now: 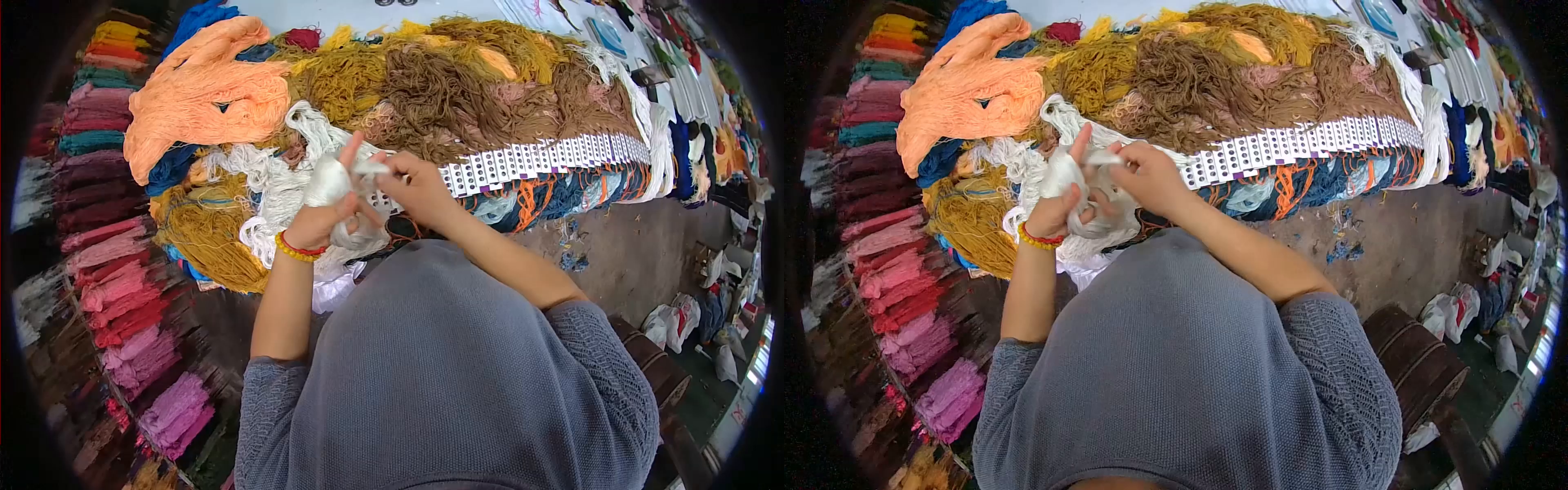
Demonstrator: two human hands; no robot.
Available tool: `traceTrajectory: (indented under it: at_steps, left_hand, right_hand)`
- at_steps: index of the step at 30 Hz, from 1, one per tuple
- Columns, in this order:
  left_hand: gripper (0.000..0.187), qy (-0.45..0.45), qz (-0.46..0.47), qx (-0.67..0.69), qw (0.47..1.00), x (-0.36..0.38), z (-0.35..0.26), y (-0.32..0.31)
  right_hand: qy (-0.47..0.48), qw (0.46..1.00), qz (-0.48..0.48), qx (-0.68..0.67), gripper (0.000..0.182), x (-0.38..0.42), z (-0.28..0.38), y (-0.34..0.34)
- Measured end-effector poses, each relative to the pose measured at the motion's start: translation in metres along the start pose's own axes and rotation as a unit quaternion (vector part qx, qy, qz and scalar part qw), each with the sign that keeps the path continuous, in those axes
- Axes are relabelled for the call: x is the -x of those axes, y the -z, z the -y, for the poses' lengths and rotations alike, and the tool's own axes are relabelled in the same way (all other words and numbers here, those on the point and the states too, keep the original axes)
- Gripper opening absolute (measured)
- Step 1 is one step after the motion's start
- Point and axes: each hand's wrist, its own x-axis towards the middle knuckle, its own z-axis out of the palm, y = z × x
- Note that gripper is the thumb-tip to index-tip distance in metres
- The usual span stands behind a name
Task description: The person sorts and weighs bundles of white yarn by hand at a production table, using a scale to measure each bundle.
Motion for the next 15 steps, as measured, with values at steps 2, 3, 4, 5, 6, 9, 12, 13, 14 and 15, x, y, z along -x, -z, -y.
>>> traceTrajectory:
  at_steps: [2,3,4,5,6,9,12,13,14,15]
  left_hand:
    - [0.073,-0.012,-0.010,0.106,0.994,0.000,0.003,0.018]
    - [0.069,-0.037,-0.046,0.134,0.989,0.018,-0.001,0.043]
    - [0.066,-0.059,-0.083,0.169,0.980,0.028,0.001,0.060]
    - [0.060,-0.069,-0.137,0.156,0.976,0.037,-0.001,0.081]
    - [0.058,-0.080,-0.188,0.136,0.969,0.046,-0.002,0.102]
    - [0.054,-0.101,-0.331,0.112,0.931,0.081,-0.010,0.163]
    - [0.048,-0.127,-0.442,0.106,0.882,0.105,-0.050,0.171]
    - [0.046,-0.140,-0.457,0.090,0.874,0.113,-0.062,0.181]
    - [0.044,-0.156,-0.455,0.072,0.874,0.119,-0.073,0.188]
    - [0.042,-0.171,-0.451,0.054,0.874,0.123,-0.084,0.193]
  right_hand:
    - [-0.140,0.987,-0.010,-0.072,0.011,-0.003,0.015,0.019]
    - [-0.146,0.975,-0.027,-0.164,0.011,-0.005,0.015,0.011]
    - [-0.159,0.954,-0.044,-0.252,0.012,-0.004,0.012,0.021]
    - [-0.139,0.953,-0.063,-0.261,0.012,-0.007,0.006,0.039]
    - [-0.133,0.945,-0.099,-0.281,0.013,-0.008,0.017,0.059]
    - [-0.102,0.969,-0.216,-0.057,0.020,-0.013,0.024,0.146]
    - [-0.041,0.951,-0.281,0.120,0.022,-0.004,0.056,0.242]
    - [-0.070,0.936,-0.323,0.118,0.026,-0.001,0.088,0.249]
    - [-0.044,0.927,-0.340,0.154,0.024,0.001,0.103,0.274]
    - [-0.020,0.914,-0.358,0.190,0.022,0.002,0.117,0.300]
